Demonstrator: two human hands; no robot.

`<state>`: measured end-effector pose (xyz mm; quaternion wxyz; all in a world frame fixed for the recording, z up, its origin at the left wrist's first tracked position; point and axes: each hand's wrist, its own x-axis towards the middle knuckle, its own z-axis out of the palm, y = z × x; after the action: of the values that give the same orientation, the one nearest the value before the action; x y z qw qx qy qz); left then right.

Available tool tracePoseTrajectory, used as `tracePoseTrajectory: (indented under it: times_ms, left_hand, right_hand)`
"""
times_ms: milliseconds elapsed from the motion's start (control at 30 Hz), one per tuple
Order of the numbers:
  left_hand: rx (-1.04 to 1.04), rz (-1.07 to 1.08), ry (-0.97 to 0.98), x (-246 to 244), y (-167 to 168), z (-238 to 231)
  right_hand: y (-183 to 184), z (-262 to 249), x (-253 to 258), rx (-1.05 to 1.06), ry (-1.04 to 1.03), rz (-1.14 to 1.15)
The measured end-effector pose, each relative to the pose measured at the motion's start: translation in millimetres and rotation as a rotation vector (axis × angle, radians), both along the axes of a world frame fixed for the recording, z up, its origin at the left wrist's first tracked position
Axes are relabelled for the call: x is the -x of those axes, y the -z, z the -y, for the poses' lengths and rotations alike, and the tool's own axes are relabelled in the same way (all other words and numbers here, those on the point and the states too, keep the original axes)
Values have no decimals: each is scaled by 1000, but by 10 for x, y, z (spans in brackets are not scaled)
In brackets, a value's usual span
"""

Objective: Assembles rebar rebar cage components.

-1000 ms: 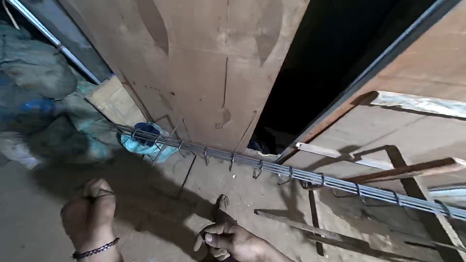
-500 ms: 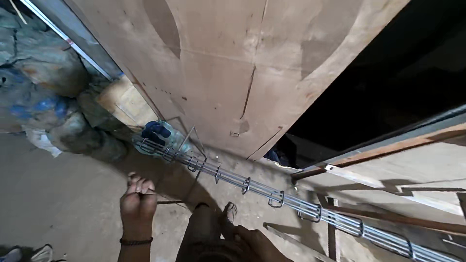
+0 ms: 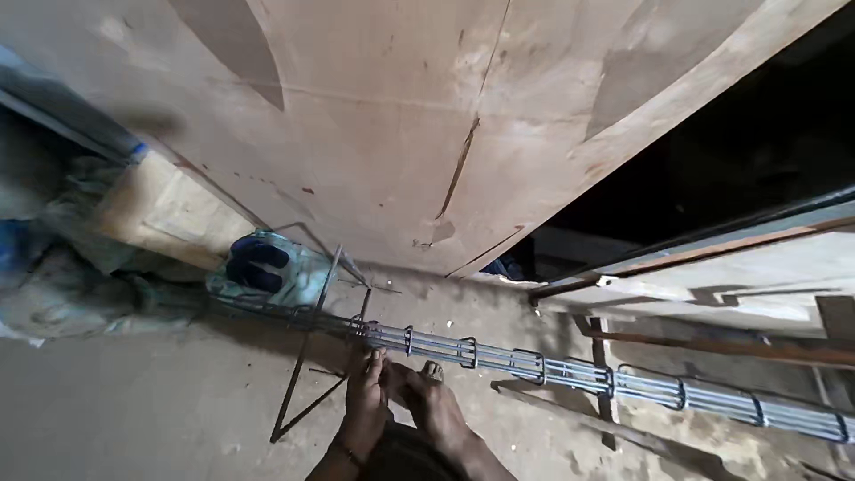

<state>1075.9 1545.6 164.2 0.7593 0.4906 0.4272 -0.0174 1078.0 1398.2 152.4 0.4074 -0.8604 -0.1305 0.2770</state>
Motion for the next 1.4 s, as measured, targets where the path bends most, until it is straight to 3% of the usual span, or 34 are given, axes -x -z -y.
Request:
tracePoseTrajectory:
  times_ms: [200, 333, 433, 567, 800, 1100, 1200, 1400]
  left_hand:
    - [-10, -152, 190, -349, 396, -868]
    - [-75, -258, 584, -394, 738, -1416]
    - [-339, -251, 771, -538, 897, -1805]
    - [-697, -228, 999, -910, 957, -2116]
    - [-792, -307, 1343, -1481, 1103, -2155]
    - [-871, -503, 1748, -1592, 1271, -1873]
    - [-868, -579, 1787, -1599, 1245, -1762]
    - [-721, -685, 1679, -1693, 1359, -1689]
  right_hand:
    - [198, -875, -85, 282, 44, 182]
    - [208, -1275, -172, 485, -30, 85]
    - [265, -1502, -248, 591, -101, -21]
    - [254, -1795, -451, 666, -146, -354]
    - [341, -2031, -621, 690, -81, -522]
    - [577, -2219, -761, 686, -25, -607]
    - [674, -2291, -761, 696, -46, -598]
    - [753, -2310, -792, 656, -52, -581]
